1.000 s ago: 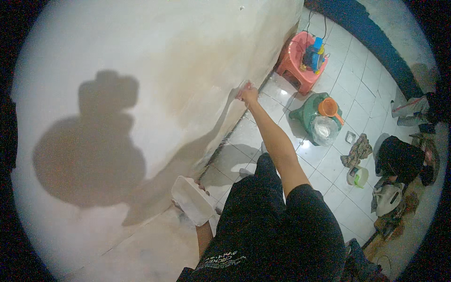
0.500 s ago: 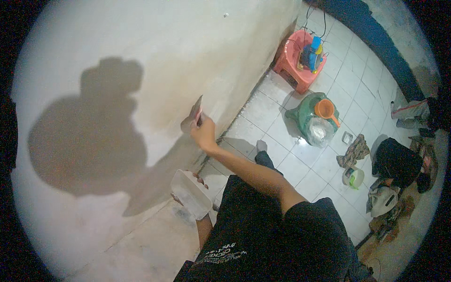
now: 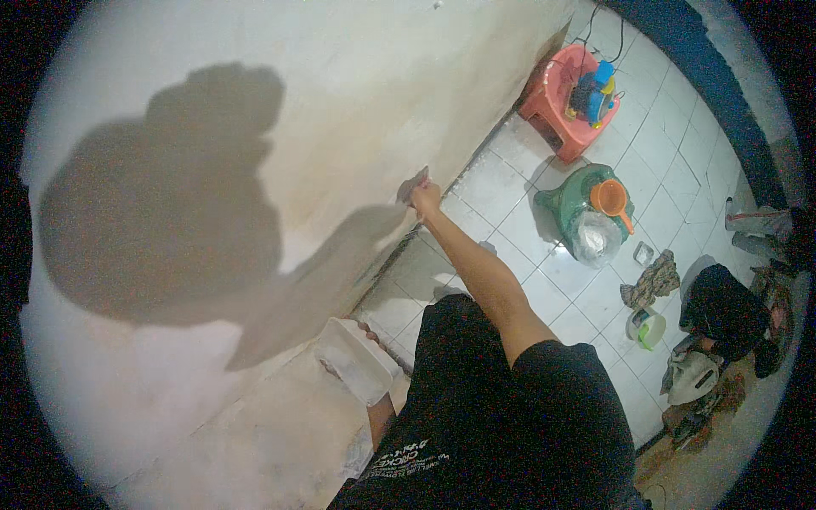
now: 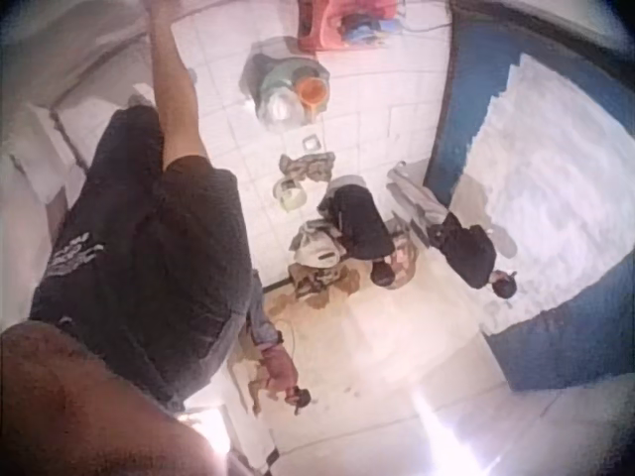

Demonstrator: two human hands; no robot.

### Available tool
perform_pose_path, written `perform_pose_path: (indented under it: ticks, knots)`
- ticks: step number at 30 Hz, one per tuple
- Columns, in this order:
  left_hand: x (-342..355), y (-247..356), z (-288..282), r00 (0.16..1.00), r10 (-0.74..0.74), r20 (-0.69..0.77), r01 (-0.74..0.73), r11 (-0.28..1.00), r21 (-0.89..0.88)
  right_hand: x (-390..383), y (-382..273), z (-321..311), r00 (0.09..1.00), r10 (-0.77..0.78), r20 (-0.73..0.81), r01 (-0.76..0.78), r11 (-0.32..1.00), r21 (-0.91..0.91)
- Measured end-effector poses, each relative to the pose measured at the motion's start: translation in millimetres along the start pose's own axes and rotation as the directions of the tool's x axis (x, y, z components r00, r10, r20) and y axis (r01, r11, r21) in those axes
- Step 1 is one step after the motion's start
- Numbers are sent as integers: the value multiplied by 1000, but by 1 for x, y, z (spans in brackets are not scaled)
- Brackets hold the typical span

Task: The person applies a white patching compound to a wall using a scraper, repeatedly spreading the material from a container onto uneven sections of the wall surface.

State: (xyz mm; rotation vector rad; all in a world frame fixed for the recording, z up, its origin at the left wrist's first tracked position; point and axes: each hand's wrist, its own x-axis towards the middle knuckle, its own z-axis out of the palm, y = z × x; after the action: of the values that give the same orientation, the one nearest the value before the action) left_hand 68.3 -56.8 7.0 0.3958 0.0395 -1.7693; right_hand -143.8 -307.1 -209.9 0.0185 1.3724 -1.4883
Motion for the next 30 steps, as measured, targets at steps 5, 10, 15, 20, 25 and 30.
perform_pose_path:
  ticks: [5,10,15,20,25,30]
  knots:
    - [-9,1,2,999,17,-40,-17,1000,-3,-70,-6,59,993,-121,-2,113,931,-348]
    - [6,-8,9,999,-25,25,25,1000,-14,-145,-10,58,990,-98,103,131,911,-390]
    - [-10,2,-8,996,-26,-83,22,998,-50,-198,-15,40,981,78,180,-101,987,125]
    - [-5,9,-7,995,-100,-28,98,994,-46,-66,57,11,984,160,-84,-171,973,-156]
    - [5,4,-9,996,-61,64,66,994,-84,-38,62,43,999,5,-34,-9,992,-123]
    - [-4,10,-7,995,40,92,-20,977,-214,-156,15,83,996,31,85,-22,994,-110]
